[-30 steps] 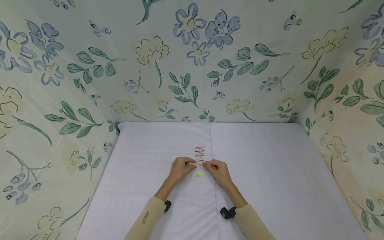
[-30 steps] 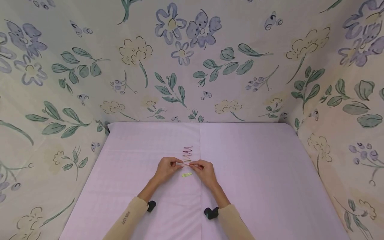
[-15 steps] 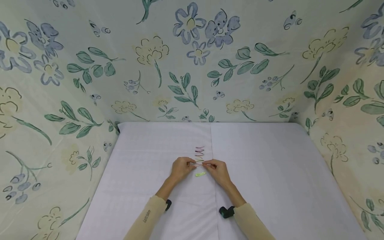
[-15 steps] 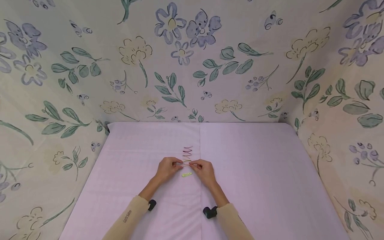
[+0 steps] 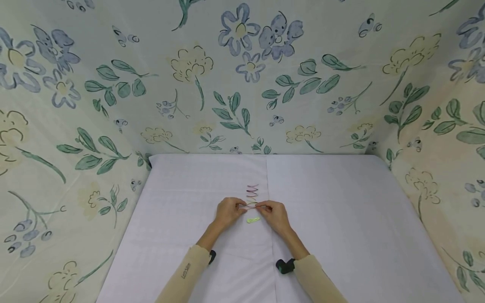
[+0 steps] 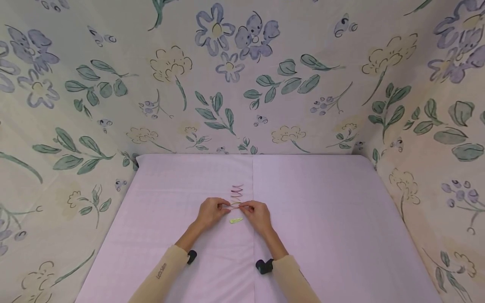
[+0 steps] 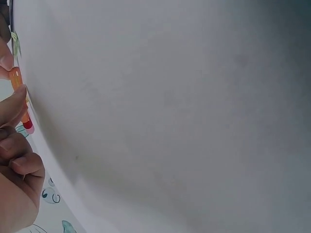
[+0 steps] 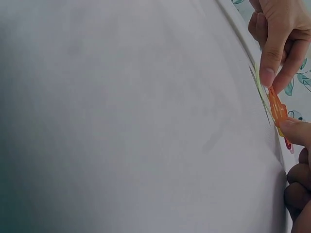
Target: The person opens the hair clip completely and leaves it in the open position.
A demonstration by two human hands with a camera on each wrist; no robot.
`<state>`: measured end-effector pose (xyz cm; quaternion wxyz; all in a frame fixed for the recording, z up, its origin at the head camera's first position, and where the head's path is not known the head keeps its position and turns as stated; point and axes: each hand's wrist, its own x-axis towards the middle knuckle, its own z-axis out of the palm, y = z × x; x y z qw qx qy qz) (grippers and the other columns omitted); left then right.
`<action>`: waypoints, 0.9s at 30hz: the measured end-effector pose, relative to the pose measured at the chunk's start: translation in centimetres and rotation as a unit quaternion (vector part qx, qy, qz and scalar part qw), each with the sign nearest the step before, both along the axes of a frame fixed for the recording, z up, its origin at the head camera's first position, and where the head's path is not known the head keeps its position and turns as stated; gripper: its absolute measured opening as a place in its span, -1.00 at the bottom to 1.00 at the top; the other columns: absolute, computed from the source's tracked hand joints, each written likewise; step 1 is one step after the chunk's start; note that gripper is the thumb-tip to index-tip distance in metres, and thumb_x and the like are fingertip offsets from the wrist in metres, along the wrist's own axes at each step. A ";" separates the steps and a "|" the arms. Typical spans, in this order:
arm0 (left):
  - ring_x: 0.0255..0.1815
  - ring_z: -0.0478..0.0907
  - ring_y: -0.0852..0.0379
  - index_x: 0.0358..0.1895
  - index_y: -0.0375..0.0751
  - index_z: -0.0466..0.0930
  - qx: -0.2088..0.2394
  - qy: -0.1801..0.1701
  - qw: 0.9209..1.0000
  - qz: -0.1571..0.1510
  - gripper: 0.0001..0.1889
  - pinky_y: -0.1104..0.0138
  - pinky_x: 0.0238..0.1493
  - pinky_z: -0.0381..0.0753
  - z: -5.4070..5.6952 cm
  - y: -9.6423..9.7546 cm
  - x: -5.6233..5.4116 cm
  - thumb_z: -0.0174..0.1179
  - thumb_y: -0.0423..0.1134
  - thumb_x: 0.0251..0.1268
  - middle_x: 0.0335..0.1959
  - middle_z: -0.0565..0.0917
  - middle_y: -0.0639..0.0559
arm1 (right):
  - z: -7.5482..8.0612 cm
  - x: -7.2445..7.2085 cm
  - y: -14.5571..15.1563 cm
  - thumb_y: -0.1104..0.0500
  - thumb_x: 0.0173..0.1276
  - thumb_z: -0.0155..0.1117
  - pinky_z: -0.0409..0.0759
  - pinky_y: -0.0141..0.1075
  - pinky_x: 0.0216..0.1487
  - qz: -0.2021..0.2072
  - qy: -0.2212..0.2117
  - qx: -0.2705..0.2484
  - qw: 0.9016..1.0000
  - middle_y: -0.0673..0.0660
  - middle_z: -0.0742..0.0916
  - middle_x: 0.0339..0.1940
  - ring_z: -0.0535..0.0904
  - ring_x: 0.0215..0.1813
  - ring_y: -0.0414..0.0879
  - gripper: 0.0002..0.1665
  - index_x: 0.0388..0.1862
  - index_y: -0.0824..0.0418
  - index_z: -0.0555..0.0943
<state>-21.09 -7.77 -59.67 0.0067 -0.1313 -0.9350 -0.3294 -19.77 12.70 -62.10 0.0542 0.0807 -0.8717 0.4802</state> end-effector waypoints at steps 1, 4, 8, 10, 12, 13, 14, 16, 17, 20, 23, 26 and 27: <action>-0.67 0.22 0.36 -0.18 -0.14 0.86 -0.002 0.000 1.000 0.000 -0.82 0.47 -0.58 0.20 0.0 0.0 0.0 0.54 -0.24 0.14 -0.73 0.40 0.21 | 0.0 0.0 0.0 0.25 0.29 0.53 0.16 -0.46 -0.53 -0.002 -0.003 0.002 1.000 -0.11 0.42 -0.71 0.22 -0.62 -0.34 -0.92 -0.25 0.11 0.86; -0.66 0.23 0.35 -0.17 -0.13 0.85 -0.006 0.000 1.000 -0.001 -0.81 0.47 -0.58 0.20 0.0 0.1 -0.1 0.55 -0.22 0.14 -0.72 0.41 0.22 | 0.1 -0.1 -0.1 0.27 0.31 0.51 0.16 -0.46 -0.53 -0.005 -0.010 0.002 1.000 -0.10 0.42 -0.71 0.22 -0.62 -0.33 -0.91 -0.25 0.11 0.86; -0.67 0.23 0.34 -0.17 -0.13 0.85 -0.010 0.001 1.000 -0.005 -0.81 0.46 -0.58 0.20 0.2 0.3 -0.2 0.55 -0.22 0.14 -0.73 0.41 0.21 | 0.3 -0.1 -0.1 0.29 0.32 0.49 0.15 -0.46 -0.55 -0.008 -0.011 0.001 1.000 -0.10 0.41 -0.71 0.20 -0.63 -0.32 -0.90 -0.24 0.13 0.85; -0.67 0.23 0.34 -0.17 -0.14 0.85 -0.011 -0.004 1.000 -0.006 -0.81 0.46 -0.58 0.21 0.2 0.3 -0.3 0.54 -0.22 0.15 -0.72 0.41 0.20 | 0.3 0.0 -0.1 0.30 0.33 0.48 0.15 -0.46 -0.56 -0.010 -0.013 -0.001 1.000 -0.09 0.41 -0.72 0.20 -0.64 -0.32 -0.90 -0.23 0.14 0.85; -0.66 0.24 0.34 -0.17 -0.15 0.85 -0.010 -0.011 1.000 -0.005 -0.81 0.46 -0.58 0.21 0.3 0.4 -0.3 0.54 -0.23 0.15 -0.72 0.42 0.20 | 0.3 0.0 -0.1 0.29 0.33 0.48 0.14 -0.47 -0.56 -0.014 -0.015 -0.002 1.000 -0.10 0.40 -0.72 0.20 -0.64 -0.33 -0.90 -0.24 0.14 0.85; -0.66 0.25 0.34 -0.17 -0.15 0.85 -0.010 -0.014 1.000 -0.005 -0.81 0.46 -0.57 0.22 0.3 0.4 -0.2 0.54 -0.23 0.15 -0.71 0.42 0.19 | 0.3 0.0 -0.1 0.29 0.33 0.48 0.14 -0.47 -0.55 -0.015 -0.016 -0.002 1.000 -0.10 0.40 -0.72 0.20 -0.64 -0.33 -0.90 -0.24 0.13 0.85; -0.66 0.25 0.34 -0.17 -0.15 0.85 -0.010 -0.017 1.000 -0.004 -0.81 0.46 -0.57 0.22 0.4 0.4 -0.2 0.54 -0.24 0.16 -0.70 0.43 0.19 | 0.3 0.0 -0.2 0.29 0.33 0.48 0.14 -0.47 -0.55 -0.016 -0.018 -0.003 1.000 -0.10 0.41 -0.72 0.20 -0.64 -0.33 -0.90 -0.24 0.13 0.85; -0.65 0.25 0.34 -0.16 -0.15 0.85 -0.008 -0.020 1.000 -0.003 -0.81 0.46 -0.56 0.22 0.4 0.4 -0.2 0.54 -0.24 0.16 -0.69 0.43 0.19 | 0.3 0.0 -0.2 0.29 0.33 0.48 0.15 -0.47 -0.54 -0.019 -0.019 -0.003 1.000 -0.10 0.41 -0.72 0.21 -0.64 -0.33 -0.90 -0.24 0.13 0.85; -0.65 0.25 0.34 -0.16 -0.16 0.85 -0.007 -0.020 1.000 -0.003 -0.81 0.46 -0.56 0.22 0.4 0.3 -0.2 0.54 -0.24 0.16 -0.69 0.43 0.19 | 0.3 0.0 -0.2 0.29 0.32 0.49 0.16 -0.46 -0.54 -0.020 -0.017 -0.002 1.000 -0.10 0.41 -0.72 0.21 -0.63 -0.33 -0.91 -0.25 0.13 0.86; -0.65 0.25 0.33 -0.16 -0.17 0.84 -0.005 -0.022 1.000 -0.003 -0.80 0.46 -0.56 0.21 0.5 0.3 -0.1 0.54 -0.24 0.15 -0.69 0.43 0.19 | 0.3 0.1 -0.3 0.30 0.31 0.49 0.16 -0.46 -0.55 -0.021 -0.011 -0.003 1.000 -0.10 0.41 -0.72 0.21 -0.64 -0.34 -0.91 -0.25 0.14 0.86; -0.65 0.26 0.32 -0.15 -0.18 0.84 -0.001 -0.027 1.000 -0.003 -0.79 0.46 -0.57 0.21 0.6 0.3 0.0 0.55 -0.25 0.14 -0.69 0.43 0.17 | 0.3 0.1 -0.3 0.29 0.31 0.50 0.16 -0.46 -0.56 -0.019 -0.005 -0.008 1.000 -0.10 0.40 -0.73 0.19 -0.65 -0.35 -0.91 -0.25 0.15 0.85; -0.63 0.27 0.32 -0.13 -0.18 0.83 -0.001 -0.035 0.999 0.004 -0.75 0.46 -0.56 0.23 0.7 0.1 0.1 0.55 -0.23 0.12 -0.68 0.45 0.17 | 0.3 0.2 -0.3 0.28 0.31 0.50 0.15 -0.47 -0.57 -0.019 -0.007 -0.012 1.000 -0.09 0.40 -0.73 0.19 -0.65 -0.35 -0.91 -0.23 0.15 0.85; -0.63 0.28 0.31 -0.12 -0.18 0.83 -0.003 -0.034 0.999 0.006 -0.75 0.46 -0.56 0.24 0.7 0.0 0.1 0.56 -0.23 0.12 -0.67 0.46 0.16 | 0.2 0.2 -0.3 0.28 0.32 0.49 0.16 -0.47 -0.57 -0.019 -0.009 -0.015 1.000 -0.09 0.40 -0.72 0.20 -0.65 -0.35 -0.91 -0.22 0.15 0.85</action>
